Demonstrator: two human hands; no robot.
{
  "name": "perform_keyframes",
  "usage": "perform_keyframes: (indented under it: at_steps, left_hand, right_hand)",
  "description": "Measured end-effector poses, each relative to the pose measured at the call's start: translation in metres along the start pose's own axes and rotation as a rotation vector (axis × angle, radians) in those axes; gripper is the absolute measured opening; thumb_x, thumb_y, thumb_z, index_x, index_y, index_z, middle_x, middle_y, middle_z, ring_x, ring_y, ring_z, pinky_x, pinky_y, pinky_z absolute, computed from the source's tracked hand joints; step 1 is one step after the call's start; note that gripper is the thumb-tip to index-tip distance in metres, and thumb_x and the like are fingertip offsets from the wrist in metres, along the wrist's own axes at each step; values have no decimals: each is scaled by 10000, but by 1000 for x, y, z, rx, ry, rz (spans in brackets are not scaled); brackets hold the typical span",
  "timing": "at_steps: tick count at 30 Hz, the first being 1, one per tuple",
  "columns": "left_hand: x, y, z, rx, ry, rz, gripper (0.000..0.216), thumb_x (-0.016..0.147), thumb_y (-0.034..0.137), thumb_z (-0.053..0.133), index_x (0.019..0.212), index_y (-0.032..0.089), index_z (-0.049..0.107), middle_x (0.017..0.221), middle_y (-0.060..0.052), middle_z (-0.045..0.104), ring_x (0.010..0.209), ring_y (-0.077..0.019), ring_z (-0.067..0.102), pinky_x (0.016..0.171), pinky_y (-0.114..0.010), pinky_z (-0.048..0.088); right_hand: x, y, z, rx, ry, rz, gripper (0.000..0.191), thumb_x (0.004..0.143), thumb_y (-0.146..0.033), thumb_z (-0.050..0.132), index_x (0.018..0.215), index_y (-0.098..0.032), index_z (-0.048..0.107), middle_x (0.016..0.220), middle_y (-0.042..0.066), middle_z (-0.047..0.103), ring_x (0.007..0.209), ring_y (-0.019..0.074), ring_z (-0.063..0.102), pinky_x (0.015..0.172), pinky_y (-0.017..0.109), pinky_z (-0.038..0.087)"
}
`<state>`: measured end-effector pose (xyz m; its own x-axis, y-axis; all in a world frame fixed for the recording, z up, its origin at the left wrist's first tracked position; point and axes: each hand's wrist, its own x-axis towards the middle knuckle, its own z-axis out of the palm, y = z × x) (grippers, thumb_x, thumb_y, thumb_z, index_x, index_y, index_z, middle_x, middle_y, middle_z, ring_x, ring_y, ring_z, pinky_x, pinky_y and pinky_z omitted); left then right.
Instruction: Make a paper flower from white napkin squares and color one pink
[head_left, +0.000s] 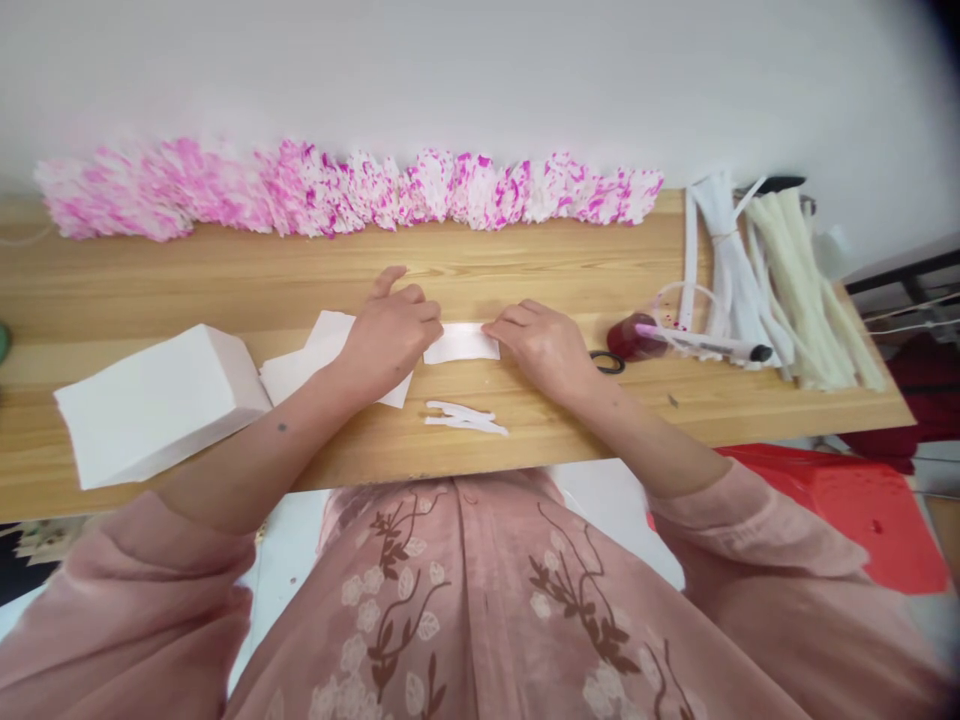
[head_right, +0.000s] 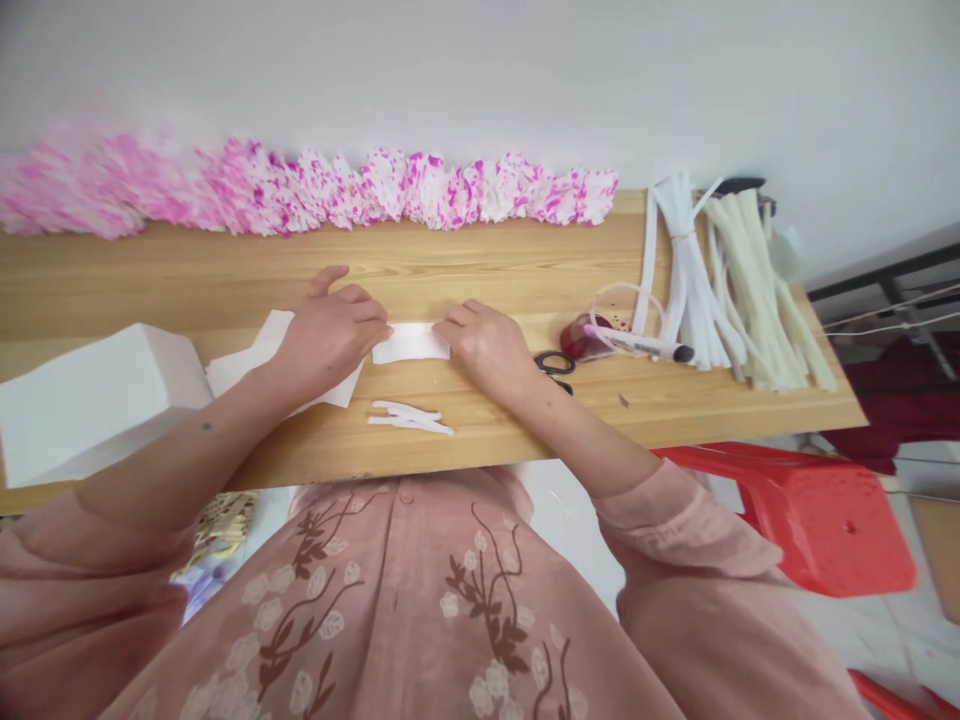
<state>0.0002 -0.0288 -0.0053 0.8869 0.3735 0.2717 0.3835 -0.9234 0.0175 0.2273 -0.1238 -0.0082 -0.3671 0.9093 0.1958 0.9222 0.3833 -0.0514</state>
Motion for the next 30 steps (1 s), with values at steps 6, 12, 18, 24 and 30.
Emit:
perform_keyframes:
  at_steps: [6,12,18,24,30]
  left_hand:
    - [1,-4,1,-69,-18,-49,339,990,243,388,781,241,655,793,7,664,881,-189,593,1156,-501,247]
    - [2,-2,-3,-91,-42,-55,319,959,201,408,742,244,637,824,7,688,868,-192,612,1149,-507,284]
    - [5,-4,-4,-72,-47,-56,341,940,169,394,714,236,641,799,-2,706,819,-193,617,1123,-504,332]
    - [8,-11,-1,-204,-59,-89,225,881,165,490,772,201,683,860,-26,718,842,-193,622,1090,-491,363]
    - [7,-15,1,-289,-69,-100,249,901,188,473,765,204,681,852,-22,715,832,-177,608,1096,-465,358]
  right_hand:
    - [0,1,0,34,6,2,278,990,-146,438,940,-166,710,870,88,661,810,216,492,661,332,343]
    - [-1,4,0,63,19,-32,283,1002,-181,418,956,-167,697,914,100,667,853,225,521,717,341,397]
    - [3,10,0,154,32,-32,318,1020,-258,394,992,-167,697,940,111,690,879,232,560,755,352,436]
    - [4,15,3,183,32,-16,253,996,-216,418,1061,-153,654,962,113,685,893,236,573,766,349,438]
    - [6,14,2,159,-8,-13,239,999,-233,417,993,-175,648,940,107,666,889,238,554,747,347,426]
